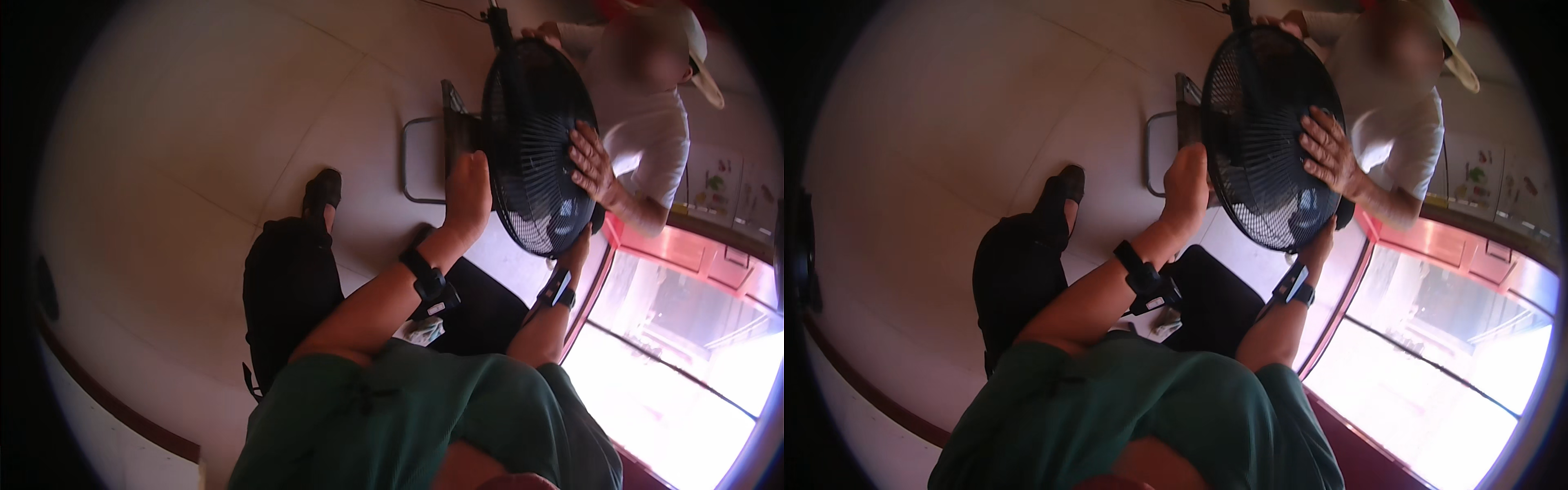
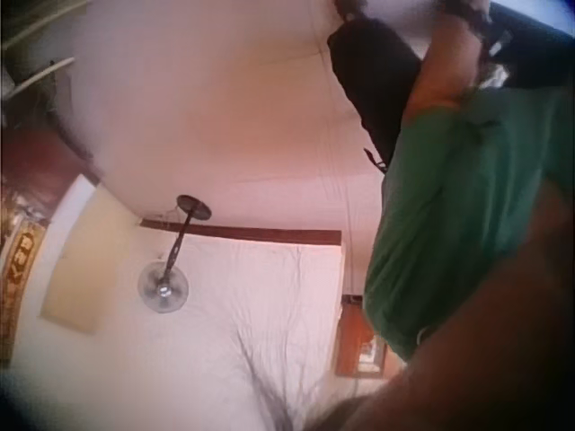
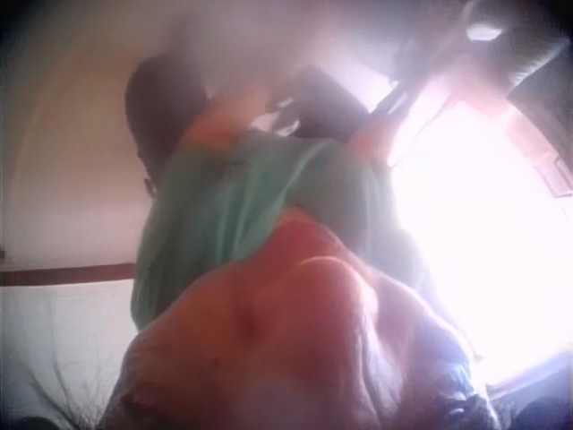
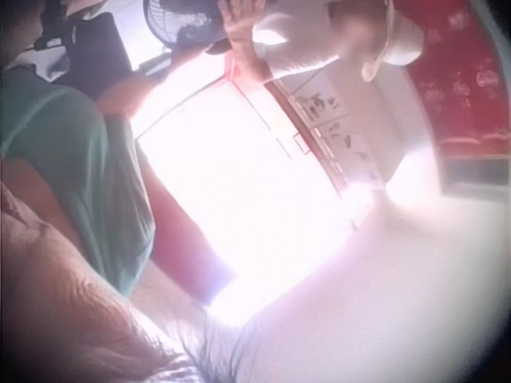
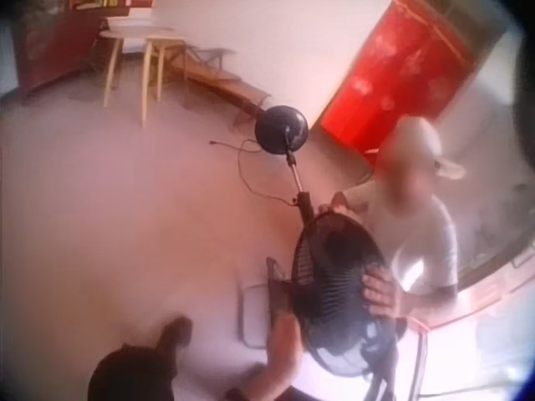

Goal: The person assembles a fan by placing a circular plastic frame onto the fan's front grille and then securing it onto the motor housing.

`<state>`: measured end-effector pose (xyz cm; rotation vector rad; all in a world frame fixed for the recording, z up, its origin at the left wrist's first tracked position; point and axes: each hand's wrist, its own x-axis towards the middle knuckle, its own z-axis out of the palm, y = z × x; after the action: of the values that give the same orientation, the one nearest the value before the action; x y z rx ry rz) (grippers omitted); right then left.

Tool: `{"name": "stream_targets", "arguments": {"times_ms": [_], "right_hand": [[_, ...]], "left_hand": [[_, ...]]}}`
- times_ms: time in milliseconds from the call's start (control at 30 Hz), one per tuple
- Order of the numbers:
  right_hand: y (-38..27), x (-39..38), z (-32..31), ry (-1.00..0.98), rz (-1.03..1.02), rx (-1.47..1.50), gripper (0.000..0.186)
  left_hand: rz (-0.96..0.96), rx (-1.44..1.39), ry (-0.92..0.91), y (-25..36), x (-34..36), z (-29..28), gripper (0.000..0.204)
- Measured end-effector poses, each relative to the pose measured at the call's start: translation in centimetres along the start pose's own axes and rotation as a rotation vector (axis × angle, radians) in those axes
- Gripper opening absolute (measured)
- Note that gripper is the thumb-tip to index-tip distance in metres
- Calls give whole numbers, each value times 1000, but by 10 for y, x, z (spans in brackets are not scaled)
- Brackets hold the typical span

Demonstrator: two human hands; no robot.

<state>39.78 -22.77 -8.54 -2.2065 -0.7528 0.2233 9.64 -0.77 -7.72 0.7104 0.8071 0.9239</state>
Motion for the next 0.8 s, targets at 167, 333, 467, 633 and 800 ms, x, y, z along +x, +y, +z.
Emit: {"name": "stream_targets", "arguments": {"times_ms": [167,333,467,633,800], "right_hand": [[-5,7,5,85,327,399,59],[-79,-17,25,16,56,-643,68],[-64,-13,16,160,296,-104,60],[-94,-15,38,221,509,463,73],[-109,-21,35,271,554,429,76]], "left_hand": [[134,508,-151,28,-11,-23,32],[-56,92,-334,39,-21,-34,29],[-99,-53,-404,42,-22,-26,29],[-25,50,-303,36,-15,-29,28],[-64,10,-226,32,-25,-21,23]]}}
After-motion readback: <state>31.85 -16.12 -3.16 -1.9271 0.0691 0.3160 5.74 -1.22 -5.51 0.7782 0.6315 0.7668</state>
